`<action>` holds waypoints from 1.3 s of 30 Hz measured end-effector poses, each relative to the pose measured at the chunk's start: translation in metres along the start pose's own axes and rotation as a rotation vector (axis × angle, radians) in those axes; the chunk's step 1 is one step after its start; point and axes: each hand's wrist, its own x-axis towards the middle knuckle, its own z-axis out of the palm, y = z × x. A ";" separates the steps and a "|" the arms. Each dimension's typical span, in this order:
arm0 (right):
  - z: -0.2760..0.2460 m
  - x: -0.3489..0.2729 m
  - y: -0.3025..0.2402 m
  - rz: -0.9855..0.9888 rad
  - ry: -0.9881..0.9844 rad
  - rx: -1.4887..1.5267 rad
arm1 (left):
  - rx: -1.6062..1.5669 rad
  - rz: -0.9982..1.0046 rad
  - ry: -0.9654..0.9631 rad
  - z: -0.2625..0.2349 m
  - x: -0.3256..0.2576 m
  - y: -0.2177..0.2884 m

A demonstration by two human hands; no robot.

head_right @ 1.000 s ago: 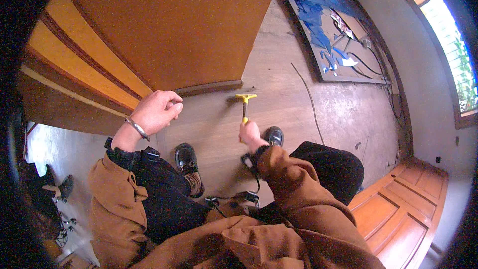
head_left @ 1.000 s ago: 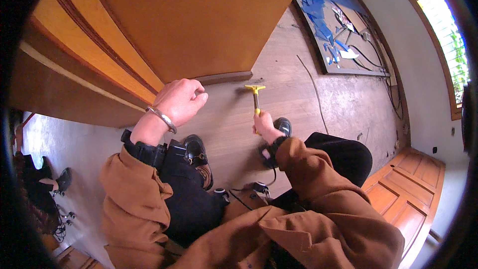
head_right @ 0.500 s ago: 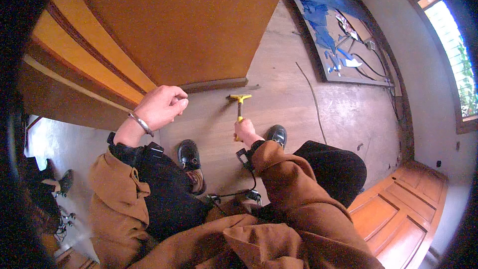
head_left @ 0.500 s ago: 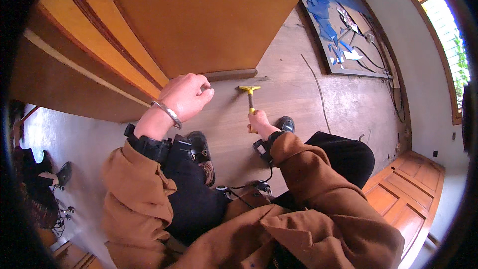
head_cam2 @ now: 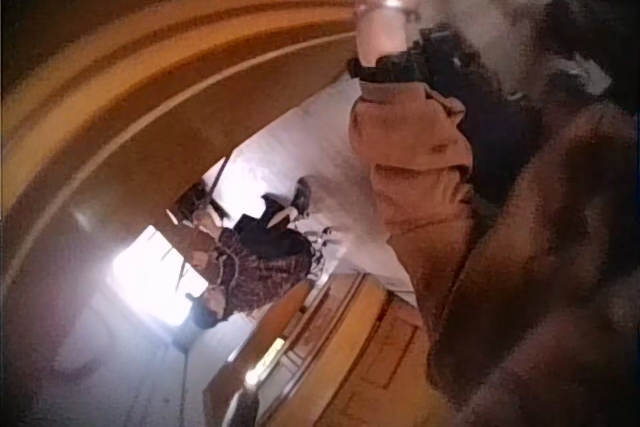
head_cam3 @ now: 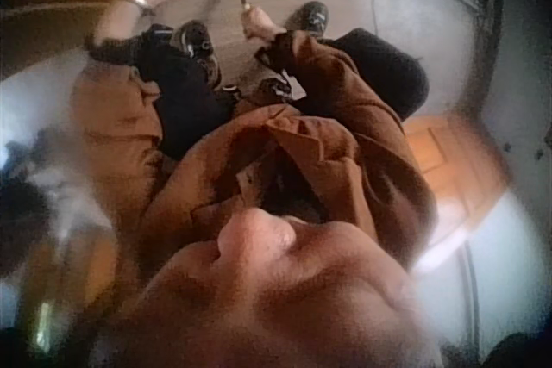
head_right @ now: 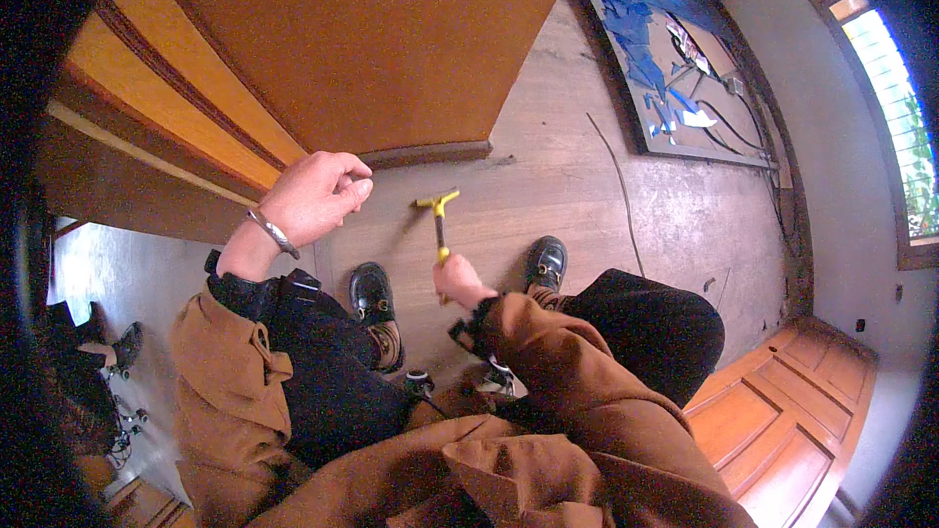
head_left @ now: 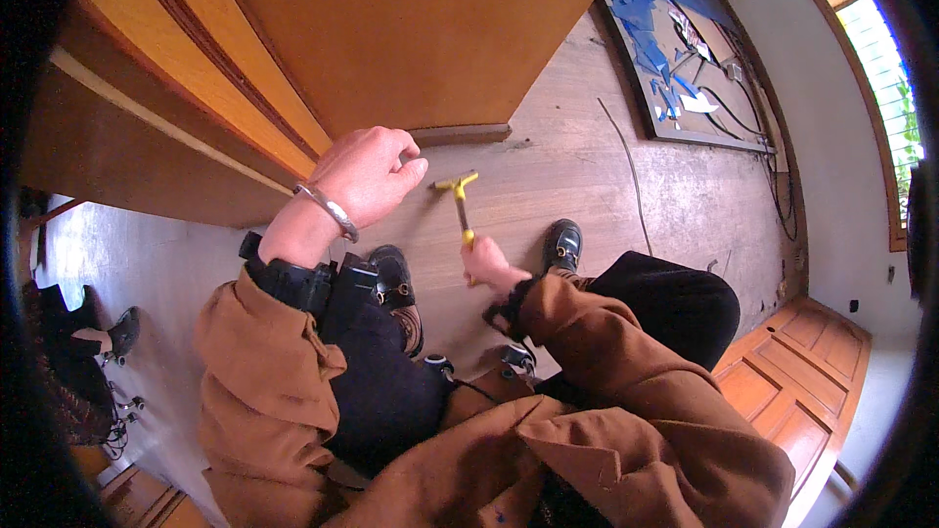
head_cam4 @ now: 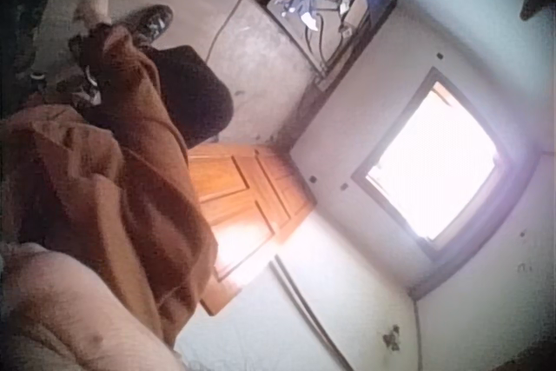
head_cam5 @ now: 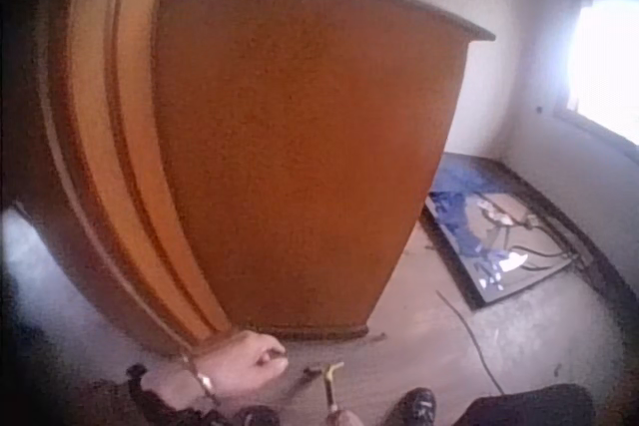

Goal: The person sits on the floor and uses a yellow T-handle Allen key to tighten screws on the bottom edge of a wooden cabinet. They repeatedly insert the key into screw heads and turn it clockwise to secure the cabinet parts.

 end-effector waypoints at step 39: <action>-0.021 0.023 0.022 0.116 0.135 0.286 | 0.063 -0.046 -0.045 0.000 0.001 0.000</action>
